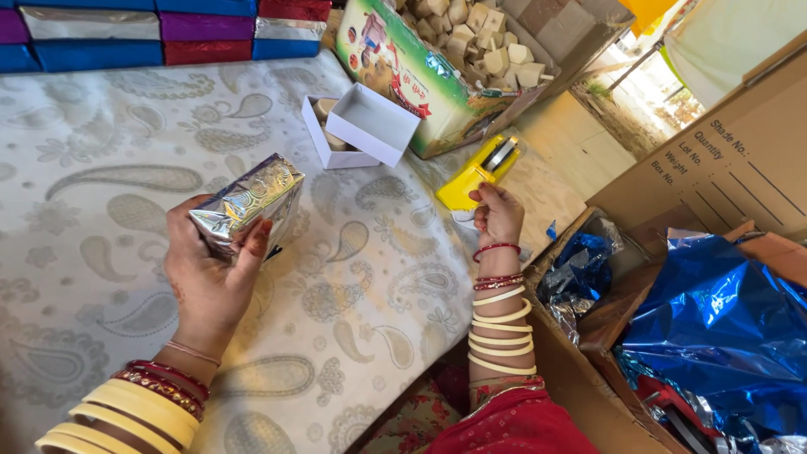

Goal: Packaging and wrapping dry fruit products or sweets into gift boxes.

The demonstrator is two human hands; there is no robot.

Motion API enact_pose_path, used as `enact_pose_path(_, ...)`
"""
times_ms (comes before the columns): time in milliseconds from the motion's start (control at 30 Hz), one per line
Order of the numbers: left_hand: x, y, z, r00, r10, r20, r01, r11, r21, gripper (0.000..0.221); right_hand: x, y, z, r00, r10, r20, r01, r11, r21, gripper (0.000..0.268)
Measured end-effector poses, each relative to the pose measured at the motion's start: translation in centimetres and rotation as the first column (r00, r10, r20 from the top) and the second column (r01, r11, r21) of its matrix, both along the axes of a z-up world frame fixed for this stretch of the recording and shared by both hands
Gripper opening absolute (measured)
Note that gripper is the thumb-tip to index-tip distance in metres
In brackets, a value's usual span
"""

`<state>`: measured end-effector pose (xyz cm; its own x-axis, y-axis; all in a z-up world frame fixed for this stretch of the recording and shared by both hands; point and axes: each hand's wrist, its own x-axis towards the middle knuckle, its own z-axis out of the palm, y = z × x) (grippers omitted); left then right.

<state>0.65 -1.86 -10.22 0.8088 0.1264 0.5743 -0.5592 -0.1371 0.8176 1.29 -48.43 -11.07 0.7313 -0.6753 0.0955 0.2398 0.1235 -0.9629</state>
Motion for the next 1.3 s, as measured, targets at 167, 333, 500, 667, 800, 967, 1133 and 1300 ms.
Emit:
enact_pose_path(167,0.0,0.1,-0.6,1.000,-0.016,0.016,0.016,1.000,-0.011,0.054,0.1,0.9,-0.5,0.993,-0.073,-0.088,0.074,0.997,0.016,0.016)
enact_pose_path(333,-0.2,0.1,-0.8,0.999,-0.028,0.016,0.028,1.000,-0.014,0.053,0.2,1.6,-0.6,0.987,-0.119,-0.105,0.120,0.993,0.006,0.014)
enact_pose_path(500,-0.2,0.0,-0.6,1.000,0.004,0.007,-0.004,1.000,0.006,0.054,0.3,1.8,-0.9,0.975,-0.163,-0.149,0.158,0.986,-0.044,0.013)
enact_pose_path(667,-0.1,-1.2,-1.0,0.934,-0.356,0.015,0.311,0.795,-0.521,0.045,1.6,-1.0,-3.3,0.973,-0.142,-0.182,0.126,0.987,-0.095,0.015)
enact_pose_path(800,-0.1,-2.4,-2.4,0.943,-0.330,-0.042,0.254,0.796,-0.549,0.038,2.0,-2.4,-4.1,0.985,-0.033,-0.171,0.046,0.996,0.074,0.014)
enact_pose_path(967,0.3,-3.2,-2.7,0.934,-0.357,-0.018,0.275,0.749,-0.603,0.028,1.3,-3.3,-4.3,0.980,0.125,-0.153,-0.070,0.945,0.319,0.008)
enact_pose_path(1133,0.1,-3.1,-1.5,0.955,-0.295,-0.010,0.236,0.785,-0.573,0.032,0.6,6.9,0.3,0.905,0.425,0.028,-0.413,0.859,0.302,0.009)
enact_pose_path(1300,-1.3,-3.3,-0.2,0.974,-0.207,-0.094,0.136,0.861,-0.490,0.038,-0.2,19.6,5.1,0.550,0.832,-0.068,-0.827,0.554,0.097,0.011)
